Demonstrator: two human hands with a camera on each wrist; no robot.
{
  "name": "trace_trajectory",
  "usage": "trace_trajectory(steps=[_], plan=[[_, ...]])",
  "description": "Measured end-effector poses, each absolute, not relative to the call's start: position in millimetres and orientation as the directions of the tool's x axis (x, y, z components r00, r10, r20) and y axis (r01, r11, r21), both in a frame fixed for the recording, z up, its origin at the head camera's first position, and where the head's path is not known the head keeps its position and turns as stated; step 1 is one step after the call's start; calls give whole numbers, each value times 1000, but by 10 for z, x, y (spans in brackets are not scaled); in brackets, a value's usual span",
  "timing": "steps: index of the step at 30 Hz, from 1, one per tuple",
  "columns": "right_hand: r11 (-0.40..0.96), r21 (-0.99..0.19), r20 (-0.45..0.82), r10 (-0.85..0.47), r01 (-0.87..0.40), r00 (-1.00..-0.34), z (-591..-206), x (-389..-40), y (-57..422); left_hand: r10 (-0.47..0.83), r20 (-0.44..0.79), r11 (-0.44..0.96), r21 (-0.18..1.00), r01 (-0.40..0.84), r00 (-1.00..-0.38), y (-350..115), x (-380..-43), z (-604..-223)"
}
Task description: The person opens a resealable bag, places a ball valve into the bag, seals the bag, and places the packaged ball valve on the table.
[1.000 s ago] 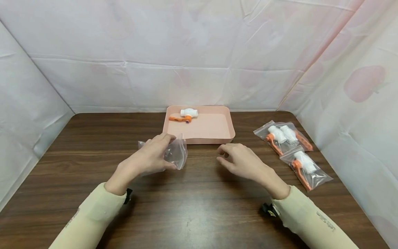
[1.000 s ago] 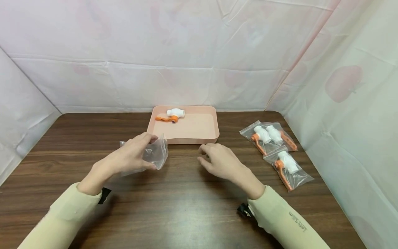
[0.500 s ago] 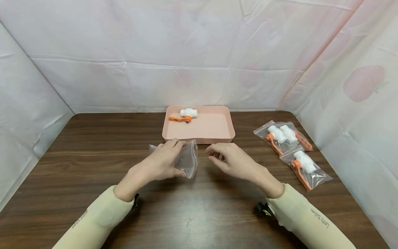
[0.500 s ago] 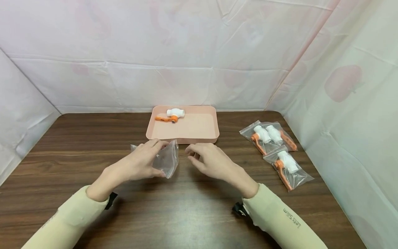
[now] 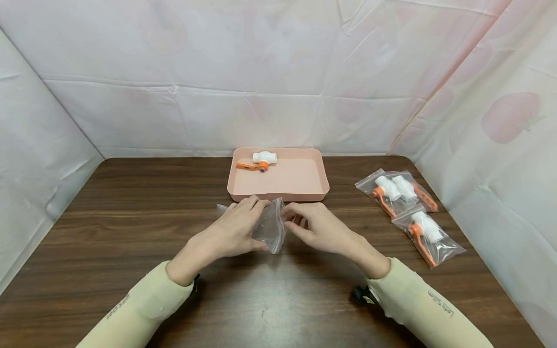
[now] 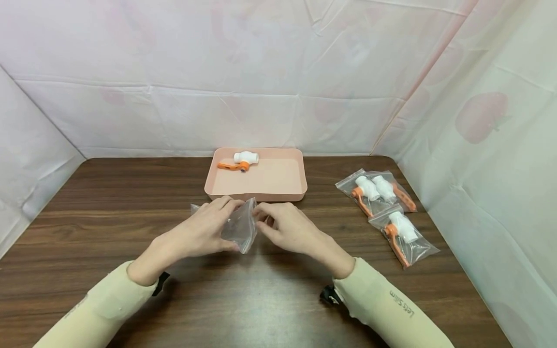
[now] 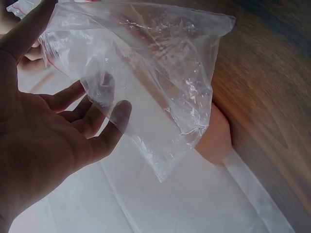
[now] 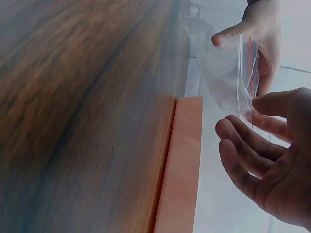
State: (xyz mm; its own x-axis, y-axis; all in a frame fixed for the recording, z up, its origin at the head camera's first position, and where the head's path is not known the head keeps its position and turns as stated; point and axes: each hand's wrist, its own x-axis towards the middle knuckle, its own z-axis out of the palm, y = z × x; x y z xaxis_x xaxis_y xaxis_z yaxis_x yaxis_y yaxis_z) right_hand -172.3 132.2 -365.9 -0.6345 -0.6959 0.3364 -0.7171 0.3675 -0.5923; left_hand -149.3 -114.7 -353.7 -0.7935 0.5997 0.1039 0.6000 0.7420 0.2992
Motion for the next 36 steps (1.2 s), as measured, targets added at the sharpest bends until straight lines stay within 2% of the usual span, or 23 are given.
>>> trace_trajectory(steps=[9, 36], plan=[[401, -614, 317, -664, -680, -677, -3657, -1692, 1274, 605, 136, 736, 278, 617, -784, -1111, -1464, -3536], [422, -617, 305, -649, -664, -696, -3699, -1681, 1260, 618, 204, 700, 298, 650, -759, -1070, -1423, -3503]])
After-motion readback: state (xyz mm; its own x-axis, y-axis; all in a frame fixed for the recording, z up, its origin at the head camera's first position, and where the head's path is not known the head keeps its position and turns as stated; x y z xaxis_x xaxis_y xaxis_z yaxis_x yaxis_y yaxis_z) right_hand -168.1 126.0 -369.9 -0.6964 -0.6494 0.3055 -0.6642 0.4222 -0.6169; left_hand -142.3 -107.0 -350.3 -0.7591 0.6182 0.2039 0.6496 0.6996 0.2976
